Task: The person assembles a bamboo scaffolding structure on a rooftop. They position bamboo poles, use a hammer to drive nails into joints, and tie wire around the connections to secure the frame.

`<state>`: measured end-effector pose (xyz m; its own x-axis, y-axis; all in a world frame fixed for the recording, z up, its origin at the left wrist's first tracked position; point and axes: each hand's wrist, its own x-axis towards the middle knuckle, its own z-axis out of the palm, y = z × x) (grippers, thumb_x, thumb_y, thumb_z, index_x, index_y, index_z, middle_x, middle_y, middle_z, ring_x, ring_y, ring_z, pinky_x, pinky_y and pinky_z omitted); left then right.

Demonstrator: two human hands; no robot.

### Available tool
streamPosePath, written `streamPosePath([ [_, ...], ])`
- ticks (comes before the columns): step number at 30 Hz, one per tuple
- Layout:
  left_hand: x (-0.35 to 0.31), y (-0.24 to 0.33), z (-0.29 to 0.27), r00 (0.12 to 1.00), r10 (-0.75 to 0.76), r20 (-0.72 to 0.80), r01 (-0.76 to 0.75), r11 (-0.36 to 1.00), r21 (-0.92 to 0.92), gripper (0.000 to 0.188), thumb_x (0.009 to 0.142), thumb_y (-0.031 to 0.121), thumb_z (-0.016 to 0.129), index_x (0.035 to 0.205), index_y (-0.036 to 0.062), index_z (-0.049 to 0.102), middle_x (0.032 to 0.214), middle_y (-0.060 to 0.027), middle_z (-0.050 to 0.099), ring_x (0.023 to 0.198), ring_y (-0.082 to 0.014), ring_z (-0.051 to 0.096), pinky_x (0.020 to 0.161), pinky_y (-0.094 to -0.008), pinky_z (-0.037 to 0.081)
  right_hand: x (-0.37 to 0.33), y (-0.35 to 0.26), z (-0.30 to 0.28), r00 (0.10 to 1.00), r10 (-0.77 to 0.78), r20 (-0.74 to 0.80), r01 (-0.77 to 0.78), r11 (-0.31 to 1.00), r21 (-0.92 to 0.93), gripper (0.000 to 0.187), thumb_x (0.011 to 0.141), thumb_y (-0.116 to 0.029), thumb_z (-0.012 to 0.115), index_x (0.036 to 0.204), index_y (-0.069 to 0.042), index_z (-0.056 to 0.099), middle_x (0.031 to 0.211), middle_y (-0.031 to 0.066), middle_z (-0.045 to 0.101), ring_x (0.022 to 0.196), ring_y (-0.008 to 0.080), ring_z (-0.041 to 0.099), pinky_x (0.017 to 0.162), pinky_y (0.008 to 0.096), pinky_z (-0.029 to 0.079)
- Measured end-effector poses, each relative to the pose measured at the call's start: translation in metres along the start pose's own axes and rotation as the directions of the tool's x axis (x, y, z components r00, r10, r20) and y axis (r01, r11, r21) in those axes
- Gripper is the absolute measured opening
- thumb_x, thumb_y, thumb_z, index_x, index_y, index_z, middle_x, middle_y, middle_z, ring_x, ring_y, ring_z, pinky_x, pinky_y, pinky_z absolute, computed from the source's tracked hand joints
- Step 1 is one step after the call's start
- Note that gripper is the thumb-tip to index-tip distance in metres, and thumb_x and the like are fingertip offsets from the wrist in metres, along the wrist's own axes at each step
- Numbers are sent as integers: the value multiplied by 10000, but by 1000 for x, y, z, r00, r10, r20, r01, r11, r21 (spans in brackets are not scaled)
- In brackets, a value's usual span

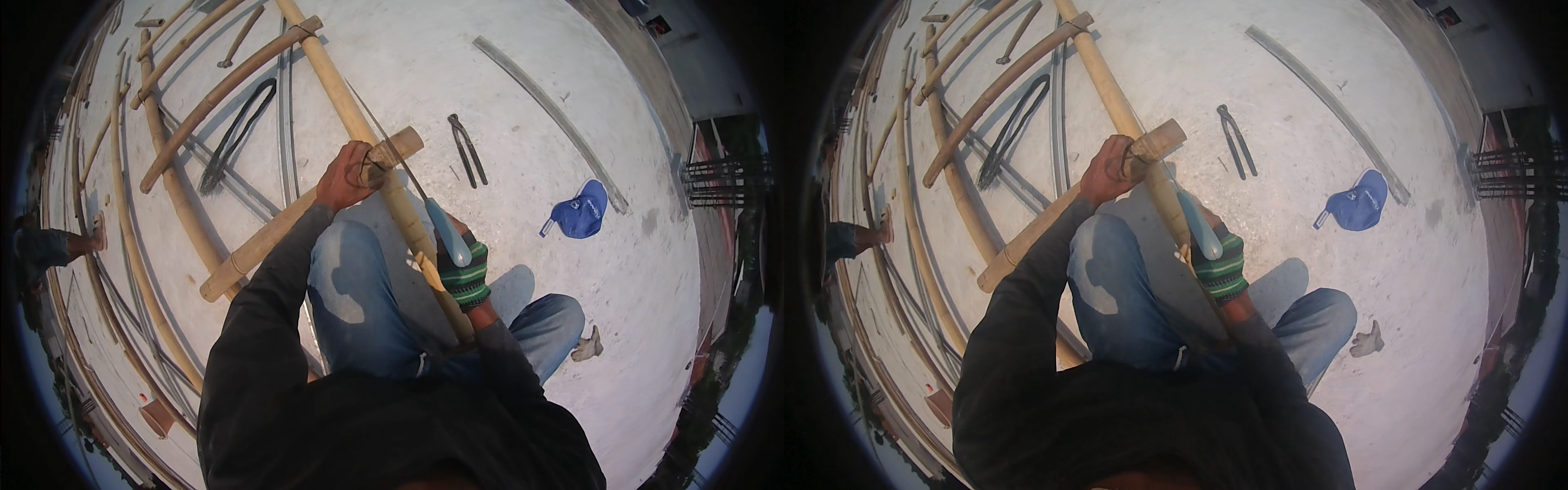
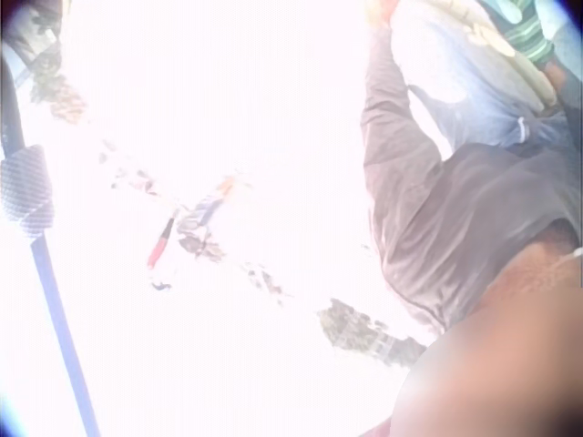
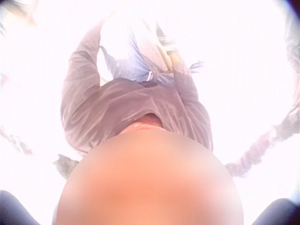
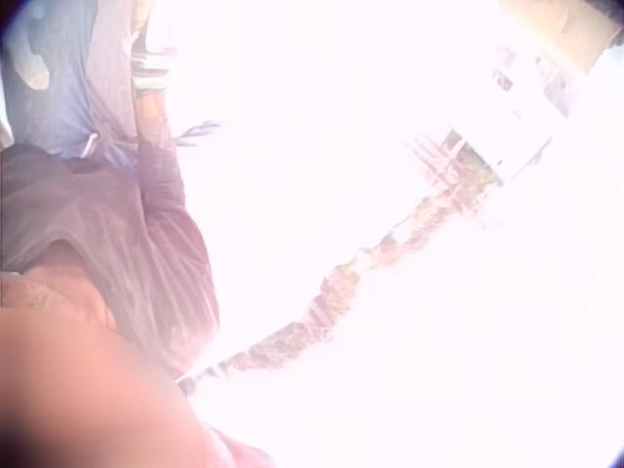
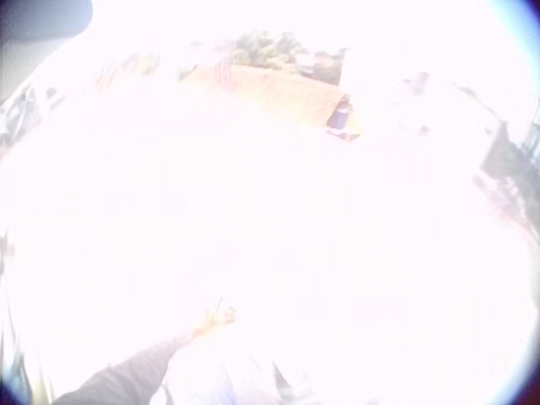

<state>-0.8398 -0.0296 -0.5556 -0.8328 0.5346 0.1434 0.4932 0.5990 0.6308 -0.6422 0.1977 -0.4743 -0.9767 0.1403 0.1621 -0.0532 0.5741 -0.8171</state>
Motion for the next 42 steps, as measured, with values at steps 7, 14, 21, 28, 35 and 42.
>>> streamPosePath([
  [7,2,-1,3,974,-194,-114,204,976,78,638,945,489,782,1357,30,620,1316,-192,646,1221,-381,644,1024,-484,544,-14,17,6,968,131,-215,-137,990,-13,340,978,-104,742,1303,-10,703,1157,199,770,969,309,778,809,380,607],
  [14,7,-17,11,962,-260,-88,265,963,57,514,974,475,759,1140,-11,755,1116,-190,760,1010,-359,745,921,-452,590,-20,128,6,894,146,-424,-319,871,-373,705,890,-49,724,1566,-140,546,863,164,722,743,358,700,653,459,521],
  [21,7,-25,5,965,-252,-75,223,936,-272,425,1023,410,730,1215,32,761,1215,-167,733,1119,-280,722,943,-394,566,-55,209,12,897,441,-18,-325,632,-704,851,890,-109,687,1680,-163,377,1190,180,705,1116,428,669,1044,537,497],
  [28,13,-40,-5,952,-298,72,298,842,-449,399,1077,378,643,1212,14,733,1211,-145,674,1120,-246,666,988,-382,519,71,181,27,962,88,-260,-249,678,-691,505,934,-390,703,1329,-75,719,1185,217,694,1157,397,647,1019,533,492],
  [35,10,-38,-1,989,-77,-128,14,900,-435,332,1111,303,595,1140,-7,708,1138,-137,684,1086,-263,668,985,-386,517,159,216,49,851,522,65,-299,582,-756,803,885,-341,828,1556,-50,496,1299,296,622,1173,475,674,1012,518,563],
  [42,11,-44,3,970,-116,-213,-18,841,-541,405,1131,363,526,1124,3,711,1091,-184,730,1033,-381,698,923,-472,535,166,238,39,823,551,135,-201,506,-839,670,899,-261,773,1450,-31,470,1221,327,684,1148,499,694,962,538,573],
])
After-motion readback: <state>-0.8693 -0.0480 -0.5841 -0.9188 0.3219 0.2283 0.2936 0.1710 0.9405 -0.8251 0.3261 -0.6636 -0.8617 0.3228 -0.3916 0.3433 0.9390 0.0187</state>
